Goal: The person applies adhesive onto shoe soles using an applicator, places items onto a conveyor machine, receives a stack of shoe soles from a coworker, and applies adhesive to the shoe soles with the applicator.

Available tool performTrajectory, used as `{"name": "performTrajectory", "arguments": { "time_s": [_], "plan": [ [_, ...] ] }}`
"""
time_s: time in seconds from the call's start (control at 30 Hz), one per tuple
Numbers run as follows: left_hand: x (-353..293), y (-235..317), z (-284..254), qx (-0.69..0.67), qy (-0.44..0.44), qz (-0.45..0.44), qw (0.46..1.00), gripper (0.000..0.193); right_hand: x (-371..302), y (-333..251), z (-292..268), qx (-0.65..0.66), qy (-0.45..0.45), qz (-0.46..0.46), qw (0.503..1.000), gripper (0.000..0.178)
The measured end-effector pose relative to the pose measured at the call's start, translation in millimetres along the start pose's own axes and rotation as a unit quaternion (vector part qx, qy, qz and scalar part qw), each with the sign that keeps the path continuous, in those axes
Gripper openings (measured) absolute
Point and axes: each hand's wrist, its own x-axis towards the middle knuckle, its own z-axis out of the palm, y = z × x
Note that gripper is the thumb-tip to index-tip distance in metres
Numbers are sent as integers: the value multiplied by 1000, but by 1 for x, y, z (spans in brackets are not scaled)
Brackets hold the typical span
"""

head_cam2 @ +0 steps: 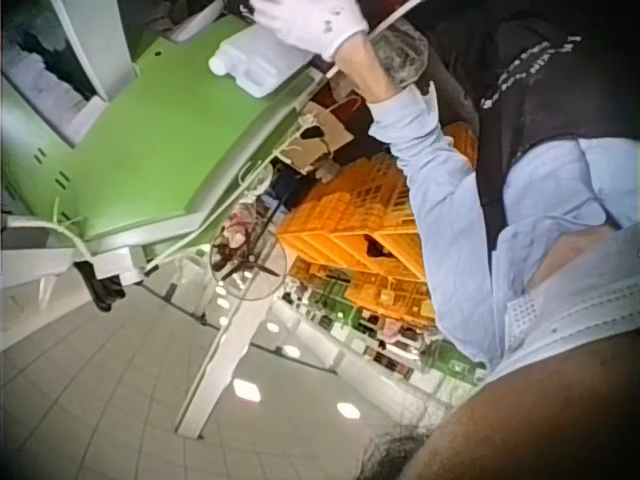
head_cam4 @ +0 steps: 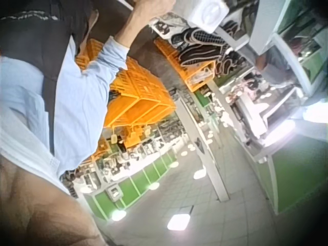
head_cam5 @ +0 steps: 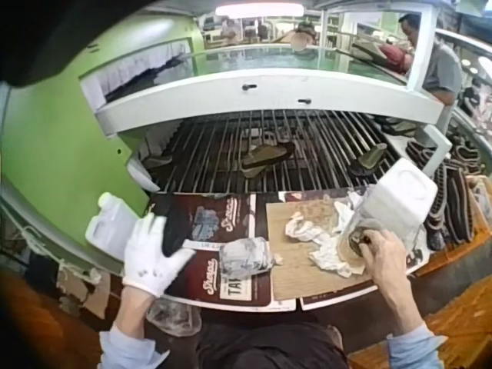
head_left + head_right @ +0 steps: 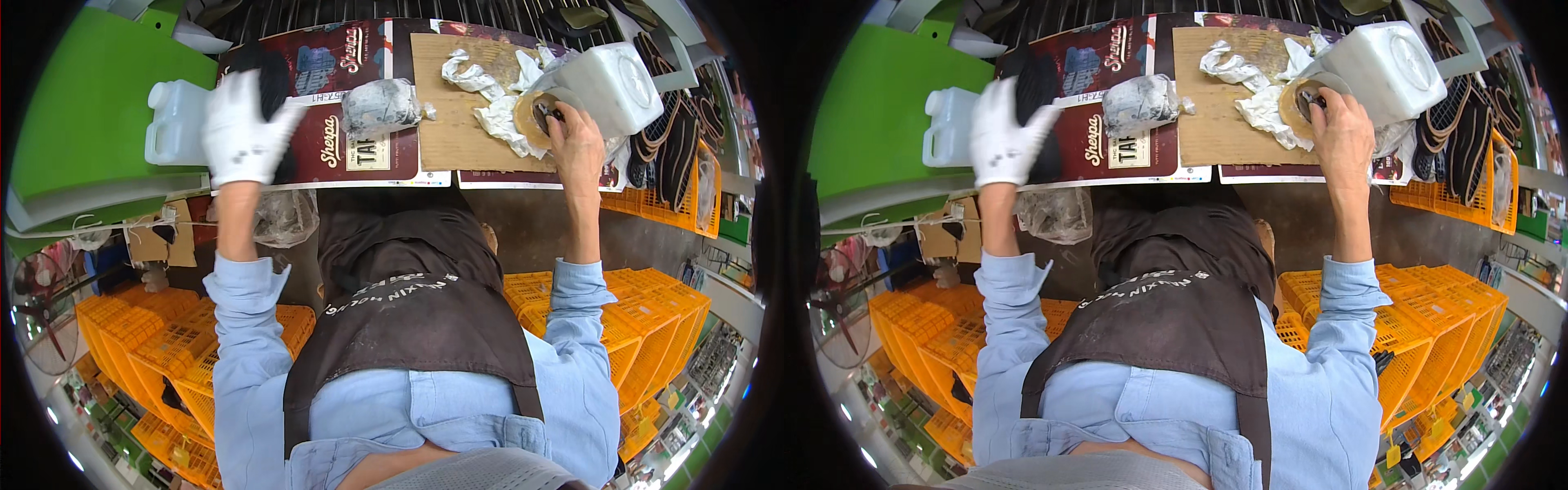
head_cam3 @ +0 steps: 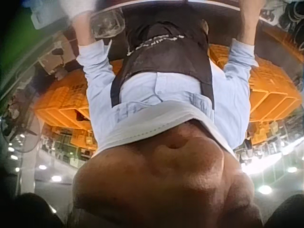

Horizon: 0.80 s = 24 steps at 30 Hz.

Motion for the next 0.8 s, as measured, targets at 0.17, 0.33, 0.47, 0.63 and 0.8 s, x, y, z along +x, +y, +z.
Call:
{"name": "performTrajectory", "arguments": {
  "time_s": [0.17,0.33,0.47,0.63,0.8],
  "plan": [
    [-2,67,61,-147,-118,137,972,84,1,-4,-4,-5,-12,-10,1000,25],
    [22,70,74,-208,-320,96,919,78,-2,3,-5,13,3,-4,1000,24],
    [25,74,78,-262,-244,120,926,74,-3,2,-5,19,4,8,1000,24],
    [44,87,84,-247,-273,135,920,85,-1,0,-7,16,3,2,1000,23],
    [33,79,77,-194,-163,157,954,89,0,-2,-8,57,28,42,997,22]
  ]
}}
